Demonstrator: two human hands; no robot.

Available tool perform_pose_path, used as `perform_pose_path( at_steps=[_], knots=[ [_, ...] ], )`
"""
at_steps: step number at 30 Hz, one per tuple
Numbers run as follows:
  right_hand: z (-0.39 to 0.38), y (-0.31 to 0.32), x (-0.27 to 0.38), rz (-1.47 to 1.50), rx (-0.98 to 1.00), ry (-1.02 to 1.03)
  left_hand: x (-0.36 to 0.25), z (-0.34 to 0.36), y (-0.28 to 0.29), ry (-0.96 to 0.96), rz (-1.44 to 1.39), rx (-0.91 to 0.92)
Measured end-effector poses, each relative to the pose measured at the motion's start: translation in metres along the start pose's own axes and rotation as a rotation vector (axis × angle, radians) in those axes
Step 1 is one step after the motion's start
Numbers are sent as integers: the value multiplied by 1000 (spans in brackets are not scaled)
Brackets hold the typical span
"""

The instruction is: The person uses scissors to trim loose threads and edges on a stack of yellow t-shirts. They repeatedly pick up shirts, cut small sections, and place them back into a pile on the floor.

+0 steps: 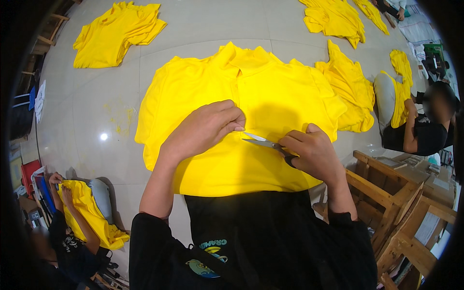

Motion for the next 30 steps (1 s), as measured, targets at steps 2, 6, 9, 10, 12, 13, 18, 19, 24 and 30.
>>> perform_pose_path(
  at_steps=[2,6,9,10,12,13,18,19,24,30],
  knots=[
    [1,-1,-2,-13,6,9,-1,0,0,-4,-9,4],
    [11,-4,-12,-18,-3,51,-3,1,2,-4,-15,16],
    [15,4,-15,-21,44,52,-2,2,4,4,-18,23],
    [13,3,-15,-23,29,59,0,2,4,-2,-33,18],
    [7,0,-18,-28,1,66,2,1,4,-15,-63,11],
    [7,0,-17,-27,-15,78,2,1,3,-23,-78,10],
    [13,-1,-14,-47,-43,97,0,3,3,-32,-105,18],
    [14,-1,-13,-53,-38,100,0,3,3,-40,-106,21],
    [26,1,-10,-109,-43,133,-2,4,7,-27,-76,67],
    [31,-7,-12,-93,-33,136,6,6,-1,-44,-87,20]
  ],
)
Point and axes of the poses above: each hand's wrist, its own z-axis towards the middle knuckle, its own y-axis out of the back of the hand, x = y × z, the point moved 2 cm from there along z, towards the middle knuckle, and after that the axes turned 12 degrees about x, right-handed, at the moved point
